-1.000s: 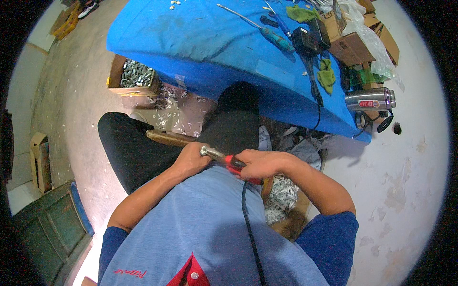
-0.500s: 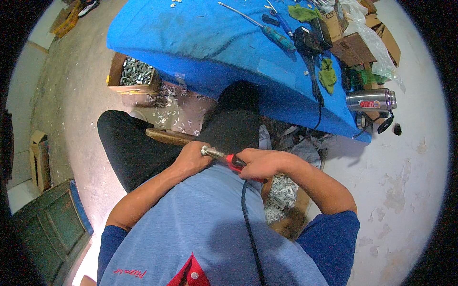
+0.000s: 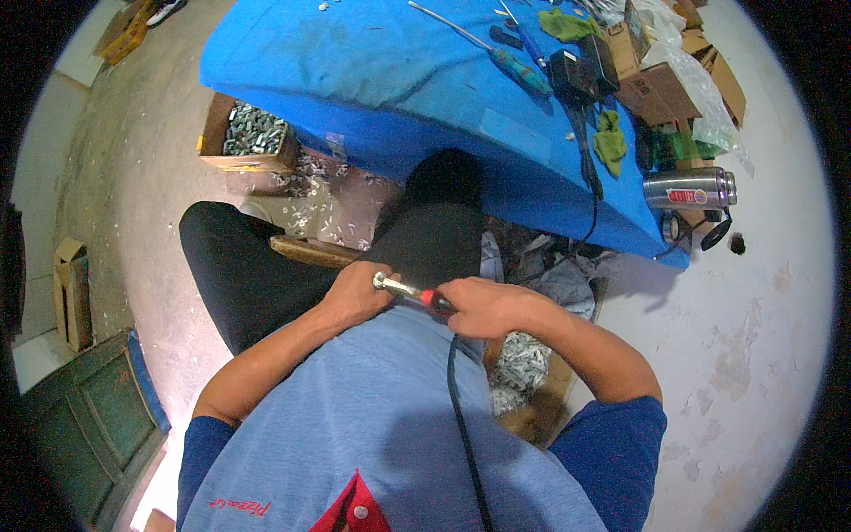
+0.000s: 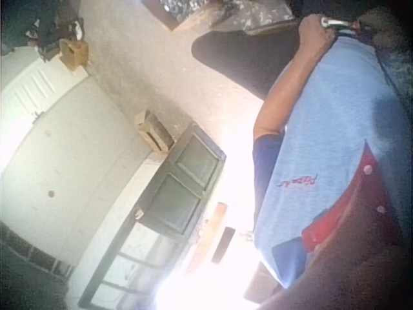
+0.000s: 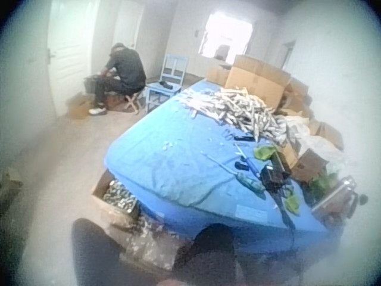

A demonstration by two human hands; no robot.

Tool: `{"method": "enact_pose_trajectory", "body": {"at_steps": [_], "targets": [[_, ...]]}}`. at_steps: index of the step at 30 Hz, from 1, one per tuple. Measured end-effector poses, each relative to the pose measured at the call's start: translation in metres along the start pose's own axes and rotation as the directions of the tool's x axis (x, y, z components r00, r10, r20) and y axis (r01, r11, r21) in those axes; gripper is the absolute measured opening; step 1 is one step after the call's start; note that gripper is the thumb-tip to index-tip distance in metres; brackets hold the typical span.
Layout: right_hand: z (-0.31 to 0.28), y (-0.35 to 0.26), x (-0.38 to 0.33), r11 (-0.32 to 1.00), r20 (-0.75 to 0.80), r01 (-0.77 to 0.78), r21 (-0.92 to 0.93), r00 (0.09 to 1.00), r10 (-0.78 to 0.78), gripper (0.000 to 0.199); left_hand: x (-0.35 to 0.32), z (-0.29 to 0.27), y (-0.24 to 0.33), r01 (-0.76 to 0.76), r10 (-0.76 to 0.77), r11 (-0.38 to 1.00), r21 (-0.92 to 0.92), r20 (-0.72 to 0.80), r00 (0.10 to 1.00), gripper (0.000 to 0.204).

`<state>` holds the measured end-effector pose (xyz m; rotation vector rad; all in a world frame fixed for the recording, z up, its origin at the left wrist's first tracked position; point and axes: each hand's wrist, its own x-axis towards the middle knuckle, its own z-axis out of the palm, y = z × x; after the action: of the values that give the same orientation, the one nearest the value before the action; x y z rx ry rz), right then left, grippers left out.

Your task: The person joins metal components together using pliers to hold pieces in place and a screwdriver to tighten fasteners.

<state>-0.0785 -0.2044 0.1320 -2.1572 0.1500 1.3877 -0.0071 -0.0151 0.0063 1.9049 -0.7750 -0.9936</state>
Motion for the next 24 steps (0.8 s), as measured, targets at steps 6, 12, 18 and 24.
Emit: {"method": "enact_pose_trajectory", "body": {"at_steps": [6,12,18,24], "targets": [[0.007,0.004,0.004,1.000,-0.048,0.023,0.003,0.999,-0.023,0.028,0.001,0.001,-0.002,-0.004,0.005,1.000,0.006,-0.017,1.000,0.027],[0.025,0.014,0.006,0.988,-0.202,0.133,-0.076,0.969,-0.145,0.035,0.002,0.002,-0.003,-0.016,0.017,0.999,0.028,-0.040,0.999,0.030],[0.016,0.023,0.010,0.985,-0.279,0.164,-0.050,0.945,-0.172,0.034,0.007,0.006,-0.014,0.030,-0.024,0.995,-0.099,0.059,0.998,0.029],[0.010,0.046,0.026,0.964,-0.143,0.204,0.170,0.973,-0.181,0.023,0.006,0.007,-0.011,0.018,-0.010,0.993,-0.117,0.068,0.998,0.028]]}}
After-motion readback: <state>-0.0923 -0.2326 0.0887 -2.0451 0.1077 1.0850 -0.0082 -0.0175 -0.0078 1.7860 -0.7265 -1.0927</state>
